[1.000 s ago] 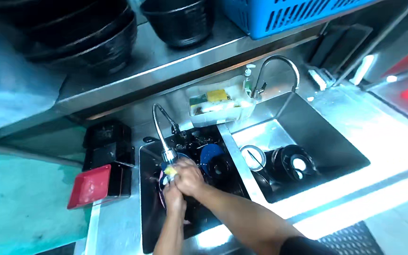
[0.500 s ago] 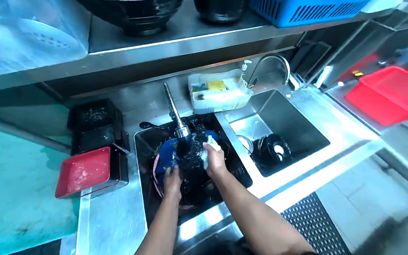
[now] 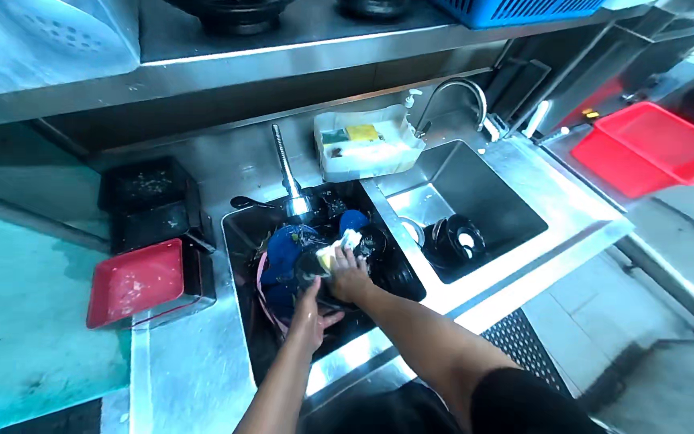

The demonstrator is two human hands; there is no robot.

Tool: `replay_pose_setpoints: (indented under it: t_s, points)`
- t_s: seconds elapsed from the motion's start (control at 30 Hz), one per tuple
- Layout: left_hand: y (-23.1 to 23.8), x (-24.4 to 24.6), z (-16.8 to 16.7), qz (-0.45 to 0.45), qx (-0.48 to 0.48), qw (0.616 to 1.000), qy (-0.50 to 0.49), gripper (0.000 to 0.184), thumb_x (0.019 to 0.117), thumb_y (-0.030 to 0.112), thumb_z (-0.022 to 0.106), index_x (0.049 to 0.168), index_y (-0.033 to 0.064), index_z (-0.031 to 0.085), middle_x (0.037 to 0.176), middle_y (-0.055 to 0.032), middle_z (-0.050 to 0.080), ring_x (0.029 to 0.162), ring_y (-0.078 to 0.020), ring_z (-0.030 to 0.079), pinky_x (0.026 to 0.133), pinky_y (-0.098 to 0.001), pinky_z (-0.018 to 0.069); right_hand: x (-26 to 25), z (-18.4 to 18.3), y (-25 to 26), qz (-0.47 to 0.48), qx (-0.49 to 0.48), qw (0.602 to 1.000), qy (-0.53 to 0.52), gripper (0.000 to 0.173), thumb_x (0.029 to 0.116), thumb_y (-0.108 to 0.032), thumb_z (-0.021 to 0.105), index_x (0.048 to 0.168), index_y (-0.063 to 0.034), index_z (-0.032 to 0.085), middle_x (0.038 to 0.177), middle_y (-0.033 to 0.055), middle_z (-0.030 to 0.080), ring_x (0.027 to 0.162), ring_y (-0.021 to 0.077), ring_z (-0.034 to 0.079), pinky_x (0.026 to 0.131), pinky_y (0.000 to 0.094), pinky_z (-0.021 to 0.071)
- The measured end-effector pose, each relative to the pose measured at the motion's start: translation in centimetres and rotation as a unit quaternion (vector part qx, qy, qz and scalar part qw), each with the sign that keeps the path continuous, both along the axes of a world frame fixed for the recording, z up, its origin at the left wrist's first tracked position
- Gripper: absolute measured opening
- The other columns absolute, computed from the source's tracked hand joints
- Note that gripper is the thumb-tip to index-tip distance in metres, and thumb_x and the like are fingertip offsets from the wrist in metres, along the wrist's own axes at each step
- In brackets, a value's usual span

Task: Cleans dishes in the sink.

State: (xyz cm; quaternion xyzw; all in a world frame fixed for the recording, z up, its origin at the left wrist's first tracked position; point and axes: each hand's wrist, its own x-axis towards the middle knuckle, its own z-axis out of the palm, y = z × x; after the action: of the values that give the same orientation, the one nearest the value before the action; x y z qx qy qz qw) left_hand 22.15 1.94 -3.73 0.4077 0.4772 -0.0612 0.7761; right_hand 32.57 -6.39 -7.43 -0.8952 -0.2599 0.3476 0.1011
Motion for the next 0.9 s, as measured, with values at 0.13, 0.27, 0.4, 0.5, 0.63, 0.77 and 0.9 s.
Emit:
replay_pose_setpoints:
  t_s: [0.13, 0.27, 0.4, 0.5, 0.63, 0.77, 0.9]
  points:
    - [2.6, 1.1, 0.7, -0.012, 0.035, 0.998, 0.042, 0.058, 0.1068, 0.055, 0.041, 0.141, 0.0089, 0.052, 0.128, -0.0235, 0.061, 0.105, -0.0401, 0.067, 0.08, -0.0582, 0.0585, -1.6, 1.4, 1.8, 0.029, 0.17, 0.964, 0.204, 0.05, 0.1119, -0.034, 0.033, 0.143, -0.0001, 0.054, 0.147, 0.0233, 0.053, 0.139, 0.0356, 0.048, 0.117, 0.0571, 0.0359]
    - [3.5, 0.8, 0.3, -0.029, 0.086, 0.994, 0.062, 0.062, 0.1067, 0.053, 0.045, 0.16, 0.0262, 0.028, 0.147, -0.0201, 0.051, 0.118, -0.0436, 0.062, 0.082, -0.0637, 0.0578, -0.4, 0.1, -1.0, 0.097, -0.015, 0.995, 0.032, 0.067, 0.1061, -0.043, 0.043, 0.161, -0.007, 0.031, 0.174, 0.0086, 0.01, 0.16, 0.0362, 0.001, 0.123, 0.0708, 0.0024]
    - [2.0, 2.3, 0.3, -0.06, 0.075, 0.994, 0.052, 0.059, 0.1056, 0.056, 0.044, 0.151, 0.018, 0.042, 0.136, -0.0209, 0.059, 0.112, -0.0411, 0.065, 0.082, -0.0603, 0.0581, -0.9, 0.8, 3.0, -0.094, 0.176, 0.965, 0.169, 0.052, 0.1095, -0.034, 0.041, 0.149, -0.001, 0.048, 0.15, 0.0237, 0.05, 0.139, 0.0365, 0.049, 0.115, 0.0582, 0.0383]
    - [4.9, 3.0, 0.8, -0.02, 0.119, 0.99, 0.069, 0.057, 0.1058, 0.054, 0.045, 0.142, 0.01, 0.051, 0.123, -0.0222, 0.064, 0.102, -0.0392, 0.067, 0.078, -0.0609, 0.0573, -1.3, 2.6, 1.7, 0.003, 0.257, 0.936, 0.241, 0.053, 0.1126, -0.035, 0.031, 0.156, -0.0074, 0.039, 0.15, 0.0156, 0.053, 0.14, 0.0287, 0.051, 0.119, 0.0547, 0.0367]
    - [3.5, 4.6, 1.4, -0.059, 0.177, 0.979, 0.077, 0.062, 0.1058, 0.051, 0.049, 0.158, 0.0224, 0.032, 0.146, -0.0206, 0.052, 0.119, -0.0436, 0.062, 0.082, -0.0654, 0.0563, 1.7, -0.5, -0.3, 0.007, 0.135, 0.984, 0.117, 0.069, 0.1074, -0.057, 0.029, 0.159, -0.0114, 0.038, 0.173, 0.005, 0.018, 0.16, 0.0308, 0.007, 0.125, 0.0666, 0.0045]
    - [3.5, 6.2, 3.4, -0.081, 0.209, 0.973, 0.053, 0.061, 0.104, 0.059, 0.044, 0.141, 0.0109, 0.052, 0.117, -0.0191, 0.065, 0.096, -0.0346, 0.067, 0.075, -0.0561, 0.0579, 1.9, 4.3, 0.9, -0.047, 0.395, 0.871, 0.287, 0.045, 0.1092, -0.03, 0.045, 0.143, -0.0018, 0.054, 0.136, 0.0216, 0.061, 0.127, 0.0315, 0.059, 0.11, 0.0534, 0.0457]
    - [2.3, 7.4, 6.8, 0.042, 0.152, 0.987, 0.028, 0.069, 0.1028, 0.069, 0.031, 0.137, 0.0119, 0.049, 0.103, -0.0163, 0.069, 0.077, -0.0293, 0.071, 0.061, -0.0499, 0.061, 6.4, 8.9, -2.6, 0.228, 0.287, 0.93, 0.031, 0.033, 0.0897, -0.018, 0.073, 0.12, -0.0062, 0.066, 0.115, 0.0147, 0.07, 0.109, 0.0339, 0.067, 0.093, 0.06, 0.0527]
